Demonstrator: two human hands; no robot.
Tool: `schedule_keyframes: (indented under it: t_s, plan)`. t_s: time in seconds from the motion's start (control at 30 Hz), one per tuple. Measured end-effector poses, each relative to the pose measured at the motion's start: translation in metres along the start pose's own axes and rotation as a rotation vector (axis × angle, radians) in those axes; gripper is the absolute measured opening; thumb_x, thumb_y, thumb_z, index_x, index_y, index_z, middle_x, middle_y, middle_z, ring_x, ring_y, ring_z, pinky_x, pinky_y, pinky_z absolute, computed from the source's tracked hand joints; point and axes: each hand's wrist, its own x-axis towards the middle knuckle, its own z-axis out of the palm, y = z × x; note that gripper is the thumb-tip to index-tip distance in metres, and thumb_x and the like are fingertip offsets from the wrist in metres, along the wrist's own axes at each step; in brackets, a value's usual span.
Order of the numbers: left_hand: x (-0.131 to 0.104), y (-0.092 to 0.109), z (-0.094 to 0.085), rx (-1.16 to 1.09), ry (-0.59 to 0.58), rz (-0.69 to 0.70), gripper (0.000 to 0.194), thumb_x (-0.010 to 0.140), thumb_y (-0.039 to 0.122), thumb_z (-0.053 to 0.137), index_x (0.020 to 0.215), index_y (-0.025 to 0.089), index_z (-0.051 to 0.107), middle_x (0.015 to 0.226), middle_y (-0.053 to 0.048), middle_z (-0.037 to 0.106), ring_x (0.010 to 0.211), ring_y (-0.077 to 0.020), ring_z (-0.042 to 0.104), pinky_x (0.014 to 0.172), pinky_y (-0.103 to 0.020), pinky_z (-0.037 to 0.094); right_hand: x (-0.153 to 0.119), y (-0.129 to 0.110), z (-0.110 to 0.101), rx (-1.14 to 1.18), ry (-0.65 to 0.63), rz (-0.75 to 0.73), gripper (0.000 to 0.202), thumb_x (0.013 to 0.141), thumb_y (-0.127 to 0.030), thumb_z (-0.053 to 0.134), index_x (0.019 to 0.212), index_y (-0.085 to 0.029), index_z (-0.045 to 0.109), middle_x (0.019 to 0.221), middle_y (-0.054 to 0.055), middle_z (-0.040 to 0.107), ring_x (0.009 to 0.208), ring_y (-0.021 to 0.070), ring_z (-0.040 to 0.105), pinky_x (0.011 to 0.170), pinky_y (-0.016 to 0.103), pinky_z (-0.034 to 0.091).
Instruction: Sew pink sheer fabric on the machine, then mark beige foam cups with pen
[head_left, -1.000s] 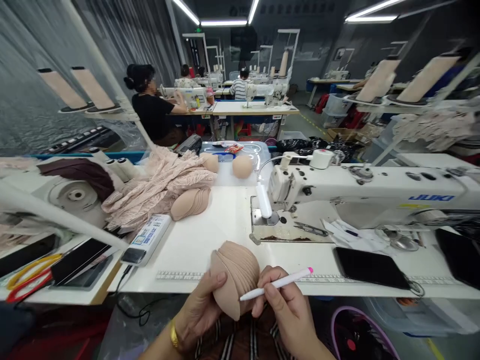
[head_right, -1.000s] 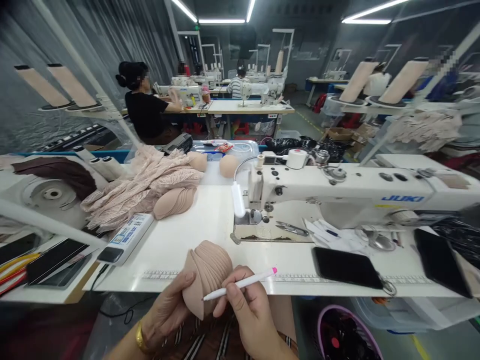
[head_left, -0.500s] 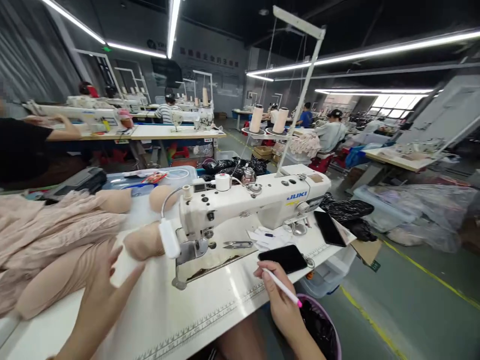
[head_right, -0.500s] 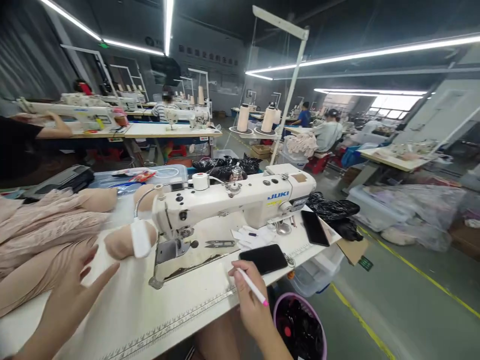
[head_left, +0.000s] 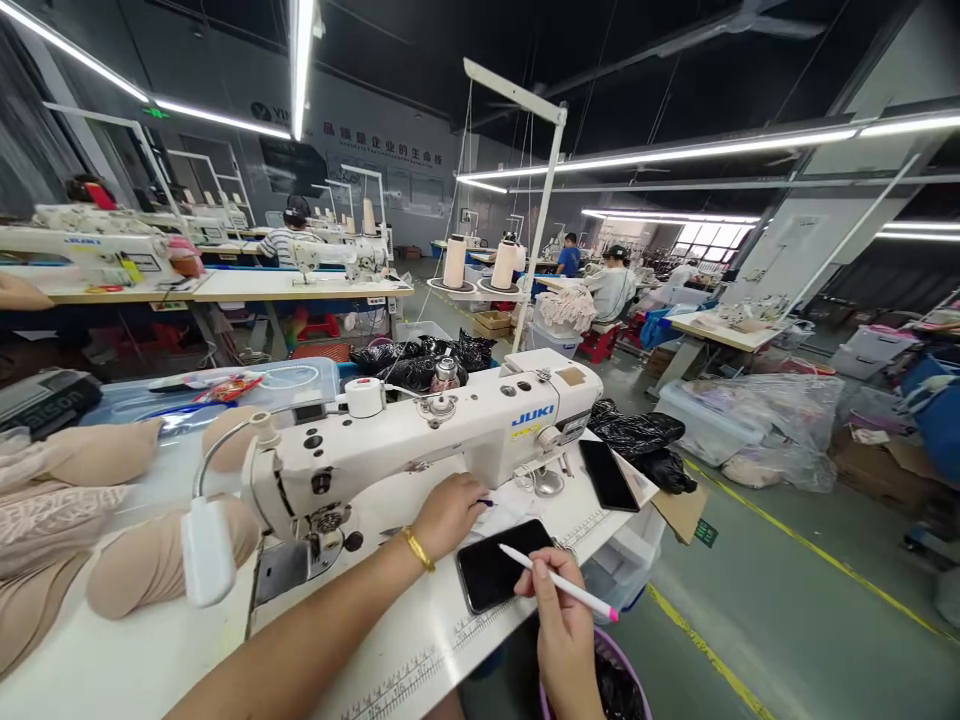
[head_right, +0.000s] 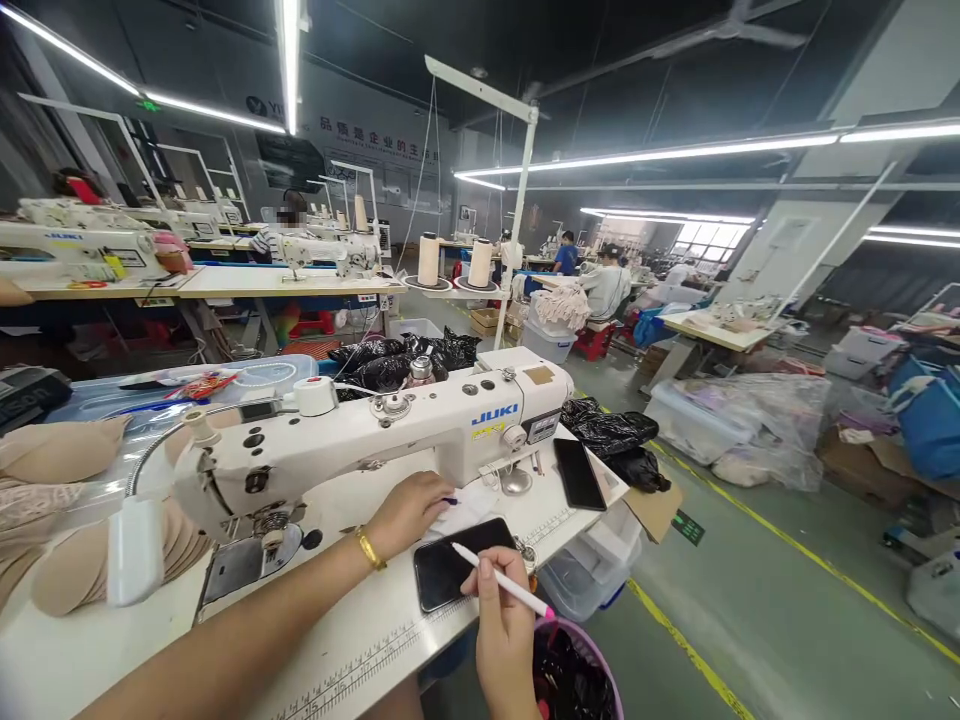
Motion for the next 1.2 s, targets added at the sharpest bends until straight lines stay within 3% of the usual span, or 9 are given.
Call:
schedule_keyframes:
  t_s: [0.1,0.2,0.6,0.87,0.97,1.03,1.07,1.13,1.2]
  plan:
    - [0.012,-0.008,0.011,0.027,-0.004,0.003,0.015,0.089,0.024,0.065,0.078,0.02,0.075,0.085,-0.009,0.071,0.09,-0.0278,0.064,0.088,-0.04,0.05,0.01,0.002,-0.012,-0.008,-0.027,0.01,0.032,0.107,-0.053,0.055,0.102,-0.023,0.063,0.076,0.0,0.064,0.073,0.019,0.061,0.075,0.031,0.049]
    - [0.002,-0.001,0.005,0.034,0.017,0.016,0.016,0.094,0.026,0.061,0.087,0.021,0.075,0.096,-0.01,0.073,0.096,-0.028,0.063,0.09,-0.041,0.049,0.02,-0.001,-0.015,0.02,-0.026,0.031,0.033,0.106,-0.055,0.057,0.101,-0.023,0.063,0.075,-0.001,0.063,0.073,0.0186,0.06,0.075,0.031,0.049]
    - [-0.073,0.078,-0.025,0.095,0.04,0.164,0.022,0.106,0.028,0.054,0.102,0.02,0.073,0.094,-0.008,0.076,0.091,-0.0232,0.069,0.083,-0.033,0.05,0.008,-0.019,-0.004,0.052,-0.149,-0.038,0.035,0.106,-0.053,0.058,0.092,-0.022,0.062,0.071,-0.002,0.063,0.069,0.017,0.059,0.072,0.029,0.048]
    - [-0.161,0.096,-0.014,0.175,0.19,0.045,0.021,0.105,0.03,0.056,0.099,0.019,0.073,0.09,-0.007,0.078,0.088,-0.0218,0.072,0.086,-0.033,0.056,-0.047,-0.008,0.006,0.246,-0.343,0.131,0.038,0.097,-0.059,0.07,0.092,-0.021,0.065,0.071,-0.002,0.064,0.068,0.016,0.059,0.071,0.028,0.05]
    - [-0.196,0.11,-0.014,0.187,0.335,-0.049,0.03,0.103,0.036,0.061,0.124,0.015,0.067,0.118,-0.015,0.076,0.112,-0.0275,0.07,0.099,-0.04,0.056,-0.037,-0.016,0.023,0.381,-0.403,0.354,0.039,0.085,-0.056,0.084,0.088,-0.02,0.068,0.067,-0.004,0.062,0.064,0.0127,0.055,0.064,0.023,0.052]
    - [-0.227,0.122,-0.012,0.174,0.428,-0.076,0.052,0.102,0.04,0.062,0.146,0.014,0.052,0.142,-0.019,0.065,0.131,-0.0297,0.06,0.112,-0.044,0.049,-0.015,-0.021,0.032,0.489,-0.315,0.575,0.037,0.075,-0.045,0.094,0.083,-0.018,0.07,0.067,-0.003,0.062,0.06,0.0105,0.054,0.055,0.019,0.052]
    - [-0.246,0.127,-0.008,0.16,0.431,-0.085,0.055,0.102,0.04,0.061,0.15,0.016,0.047,0.146,-0.019,0.062,0.134,-0.0292,0.058,0.114,-0.044,0.048,-0.001,-0.022,0.036,0.492,-0.289,0.611,0.032,0.082,-0.045,0.089,0.084,-0.019,0.071,0.071,-0.002,0.064,0.061,0.0101,0.057,0.056,0.017,0.054]
    - [-0.289,0.133,0.003,0.126,0.312,-0.147,0.046,0.105,0.039,0.055,0.146,0.019,0.053,0.135,-0.016,0.07,0.126,-0.0277,0.064,0.11,-0.042,0.05,0.023,-0.019,0.038,0.461,-0.276,0.669,0.035,0.101,-0.049,0.066,0.086,-0.018,0.072,0.082,0.004,0.07,0.066,0.0106,0.062,0.057,0.018,0.057]
    - [-0.336,0.136,0.018,0.076,0.076,-0.297,0.037,0.104,0.044,0.057,0.131,0.022,0.067,0.118,-0.013,0.077,0.114,-0.0296,0.07,0.102,-0.041,0.052,0.034,-0.013,0.036,0.437,-0.27,0.719,0.041,0.108,-0.046,0.053,0.092,-0.015,0.075,0.093,0.011,0.074,0.072,0.0126,0.067,0.059,0.02,0.06]
